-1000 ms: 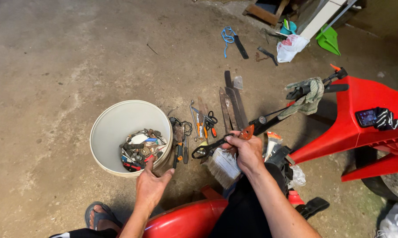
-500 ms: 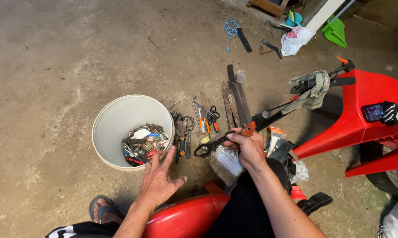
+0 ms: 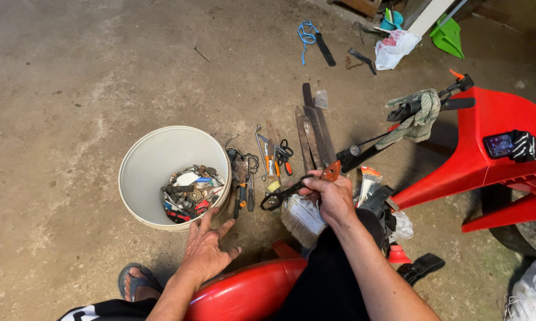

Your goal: The person sits on a red stool and cleans various metal tools retrieved from a white bucket. Using a wire brush, they scrub a metal clamp, a wrench, and a screwdriver to remove dirt or rust, then place the cleaned items on the floor next to other tools.

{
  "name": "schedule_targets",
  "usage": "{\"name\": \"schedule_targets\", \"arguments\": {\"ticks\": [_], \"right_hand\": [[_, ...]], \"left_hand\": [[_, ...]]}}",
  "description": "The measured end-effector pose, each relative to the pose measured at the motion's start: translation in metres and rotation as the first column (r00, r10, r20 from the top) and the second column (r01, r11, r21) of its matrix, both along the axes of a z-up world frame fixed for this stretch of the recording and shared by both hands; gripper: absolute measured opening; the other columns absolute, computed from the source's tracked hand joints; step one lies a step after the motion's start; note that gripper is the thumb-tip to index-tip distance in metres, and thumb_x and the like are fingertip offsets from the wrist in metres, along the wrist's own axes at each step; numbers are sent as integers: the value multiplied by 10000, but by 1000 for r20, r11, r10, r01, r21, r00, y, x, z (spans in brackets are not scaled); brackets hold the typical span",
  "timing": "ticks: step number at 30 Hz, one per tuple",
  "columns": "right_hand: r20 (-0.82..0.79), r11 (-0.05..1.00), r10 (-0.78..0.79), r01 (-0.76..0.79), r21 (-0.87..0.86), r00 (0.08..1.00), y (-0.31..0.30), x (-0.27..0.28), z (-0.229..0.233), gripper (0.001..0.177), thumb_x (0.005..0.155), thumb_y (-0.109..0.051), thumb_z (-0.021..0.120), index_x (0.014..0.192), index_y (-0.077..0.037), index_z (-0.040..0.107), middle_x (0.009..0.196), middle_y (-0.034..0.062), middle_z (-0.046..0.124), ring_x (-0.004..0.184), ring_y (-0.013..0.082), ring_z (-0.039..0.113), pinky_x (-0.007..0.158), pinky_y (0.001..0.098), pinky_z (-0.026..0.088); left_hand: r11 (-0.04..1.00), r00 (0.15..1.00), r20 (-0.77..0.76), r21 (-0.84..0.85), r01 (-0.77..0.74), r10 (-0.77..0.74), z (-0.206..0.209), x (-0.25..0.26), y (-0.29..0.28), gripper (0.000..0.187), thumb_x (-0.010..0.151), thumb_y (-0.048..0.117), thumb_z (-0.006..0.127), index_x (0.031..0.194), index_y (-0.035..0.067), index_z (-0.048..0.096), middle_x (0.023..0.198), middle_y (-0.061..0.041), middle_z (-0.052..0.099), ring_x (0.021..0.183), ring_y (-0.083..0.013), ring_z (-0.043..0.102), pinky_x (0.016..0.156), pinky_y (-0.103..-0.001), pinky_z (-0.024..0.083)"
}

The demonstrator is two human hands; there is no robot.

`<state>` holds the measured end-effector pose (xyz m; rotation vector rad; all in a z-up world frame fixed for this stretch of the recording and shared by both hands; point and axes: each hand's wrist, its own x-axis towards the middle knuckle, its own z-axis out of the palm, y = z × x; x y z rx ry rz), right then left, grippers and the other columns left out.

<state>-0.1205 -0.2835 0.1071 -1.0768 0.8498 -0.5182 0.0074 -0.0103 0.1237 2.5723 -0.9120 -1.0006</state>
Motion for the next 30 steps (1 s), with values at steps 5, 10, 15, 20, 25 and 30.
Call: {"name": "schedule_targets", "arguments": {"ticks": [5, 10, 15, 20, 25, 30], "right_hand": [[15, 1000, -5, 5, 21, 1000, 0, -1, -2, 235, 808, 100, 688, 1042, 110, 662, 807, 169, 716, 615, 219, 720, 528, 275, 535], [54, 1000, -18, 17, 25, 998, -1, -2, -5, 223, 806, 95, 689, 1027, 110, 663, 823, 158, 709, 619, 228, 718, 592, 310, 597], [2, 999, -46, 46, 16, 999, -8, -4, -5, 226, 800, 84, 701, 1022, 107, 669, 826, 159, 714, 611, 233, 714, 567, 306, 571], [-18, 999, -54, 54, 4, 998, -9, -7, -5, 224, 798, 87, 705, 1018, 105, 671, 822, 170, 715, 603, 237, 713, 537, 298, 540], [-22, 998, -64, 64, 8, 998, -9, -8, -6, 213, 792, 88, 704, 1002, 101, 671, 822, 172, 715, 603, 239, 713, 545, 301, 556], [-20, 996, -90, 90, 21, 996, -12, -8, -15, 197, 791, 101, 706, 987, 100, 684, 815, 172, 709, 602, 234, 699, 566, 320, 568]], "left_hand": [[999, 999, 40, -31, -16, 17, -2, 1, 1, 1019, 742, 347, 830, 1605, 255, 296, 1448, -44, 435, 1308, -293, 442, 1174, -360, 384], [997, 998, 38, -68, -46, 49, -5, 2, 1, 1135, 764, 361, 823, 1639, 200, 117, 1367, -154, 522, 1258, -331, 512, 1131, -400, 400], [983, 987, -48, -98, -157, 153, -4, 10, 1, 1172, 795, 390, 764, 1636, 212, -33, 1250, -188, 639, 1108, -365, 661, 1026, -421, 498], [973, 968, -112, -33, -231, 226, -2, 20, 0, 1172, 815, 422, 739, 1642, 212, -63, 1010, -179, 736, 1012, -339, 707, 987, -411, 533], [976, 976, -30, -26, -215, 214, -7, 26, -3, 1096, 793, 405, 758, 1648, 271, 85, 1265, -179, 616, 1173, -370, 612, 1058, -434, 479], [993, 983, 158, -96, -75, 90, -15, 38, -17, 988, 746, 381, 817, 1575, 280, 290, 1637, -92, 229, 1390, -434, 355, 1197, -480, 321]]}}
